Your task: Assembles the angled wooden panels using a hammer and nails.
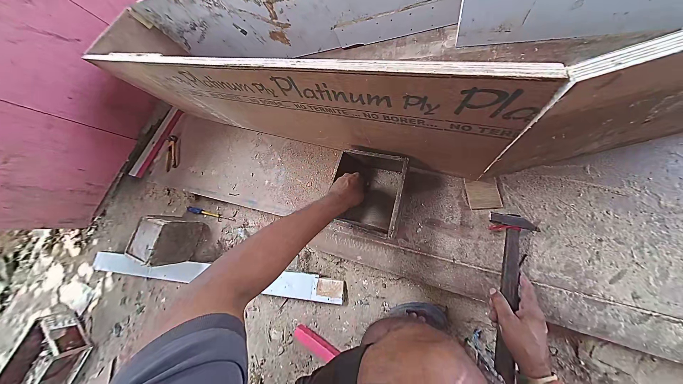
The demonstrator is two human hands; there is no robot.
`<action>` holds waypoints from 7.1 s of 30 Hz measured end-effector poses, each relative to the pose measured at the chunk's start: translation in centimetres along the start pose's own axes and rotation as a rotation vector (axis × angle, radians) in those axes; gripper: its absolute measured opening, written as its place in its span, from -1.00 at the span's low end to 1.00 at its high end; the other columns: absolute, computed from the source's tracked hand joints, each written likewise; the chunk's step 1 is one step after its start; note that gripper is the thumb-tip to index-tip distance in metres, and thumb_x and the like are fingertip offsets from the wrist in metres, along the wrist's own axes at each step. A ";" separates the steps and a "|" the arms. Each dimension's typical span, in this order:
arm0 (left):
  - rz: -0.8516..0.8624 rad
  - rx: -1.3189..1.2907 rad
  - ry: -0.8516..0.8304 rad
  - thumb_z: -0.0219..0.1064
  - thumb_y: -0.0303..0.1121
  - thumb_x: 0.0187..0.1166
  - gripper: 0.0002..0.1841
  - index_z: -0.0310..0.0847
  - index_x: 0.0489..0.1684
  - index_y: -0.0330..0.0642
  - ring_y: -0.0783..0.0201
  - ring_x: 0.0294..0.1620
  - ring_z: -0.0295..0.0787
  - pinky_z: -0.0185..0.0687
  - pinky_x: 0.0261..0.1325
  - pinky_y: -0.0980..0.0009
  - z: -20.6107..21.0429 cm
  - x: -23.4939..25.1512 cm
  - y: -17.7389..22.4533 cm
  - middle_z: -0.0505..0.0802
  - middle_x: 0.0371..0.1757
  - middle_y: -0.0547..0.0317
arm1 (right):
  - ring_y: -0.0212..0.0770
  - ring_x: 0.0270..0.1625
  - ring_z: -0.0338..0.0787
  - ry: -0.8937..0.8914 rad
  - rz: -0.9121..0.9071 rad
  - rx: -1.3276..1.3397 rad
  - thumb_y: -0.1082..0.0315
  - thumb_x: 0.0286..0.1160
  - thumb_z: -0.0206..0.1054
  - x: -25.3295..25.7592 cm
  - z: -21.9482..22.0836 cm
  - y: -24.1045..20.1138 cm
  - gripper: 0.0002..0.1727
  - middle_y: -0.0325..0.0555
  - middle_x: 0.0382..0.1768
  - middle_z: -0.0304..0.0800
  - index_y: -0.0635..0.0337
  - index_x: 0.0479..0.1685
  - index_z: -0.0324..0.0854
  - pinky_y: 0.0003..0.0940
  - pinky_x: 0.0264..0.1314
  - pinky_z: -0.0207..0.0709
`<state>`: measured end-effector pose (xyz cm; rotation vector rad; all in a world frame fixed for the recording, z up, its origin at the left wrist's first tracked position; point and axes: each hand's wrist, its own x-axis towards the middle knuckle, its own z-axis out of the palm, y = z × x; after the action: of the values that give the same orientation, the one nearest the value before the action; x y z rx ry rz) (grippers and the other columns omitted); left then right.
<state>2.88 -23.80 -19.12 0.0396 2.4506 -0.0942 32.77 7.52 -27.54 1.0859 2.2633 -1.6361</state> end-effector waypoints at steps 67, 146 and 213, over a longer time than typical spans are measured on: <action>0.374 -2.507 -0.541 0.04 -0.45 0.82 -0.81 0.59 0.11 -0.11 0.24 -0.44 0.76 0.77 -0.39 0.43 0.5 -7.1 28.8 0.75 -0.25 0.05 | -0.29 -0.62 0.69 -0.353 0.242 1.228 0.44 0.40 0.37 -0.2 1.0 -2.2 -0.50 -0.05 -0.49 0.71 0.30 0.40 0.54 -0.35 -0.57 0.69; 0.129 -2.573 -0.330 0.13 -0.37 0.81 -0.87 0.59 0.04 -0.11 0.34 -0.46 0.69 0.64 -0.49 0.53 -0.6 -6.5 30.9 0.80 -0.06 0.10 | -0.34 -0.71 0.64 0.450 -0.514 0.718 0.21 0.92 -0.17 2.8 -5.6 -13.3 -0.77 -0.34 -0.59 0.59 0.11 0.14 0.31 -0.42 -0.75 0.65; 0.104 -2.452 -0.040 0.31 -0.42 0.69 -0.95 0.61 -0.06 -0.17 0.27 -0.27 0.64 0.64 -0.18 0.35 -0.2 -6.0 32.6 0.72 -0.18 0.13 | -0.24 -0.69 0.61 -0.161 -0.352 0.408 0.39 0.70 0.08 3.0 -9.4 -13.7 -0.16 -0.14 -0.48 0.64 0.12 0.96 -0.25 -0.38 -0.76 0.59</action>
<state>9.11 8.64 -17.02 -0.7941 0.9941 2.5533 24.70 15.16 -14.76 0.6049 2.1607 -2.3057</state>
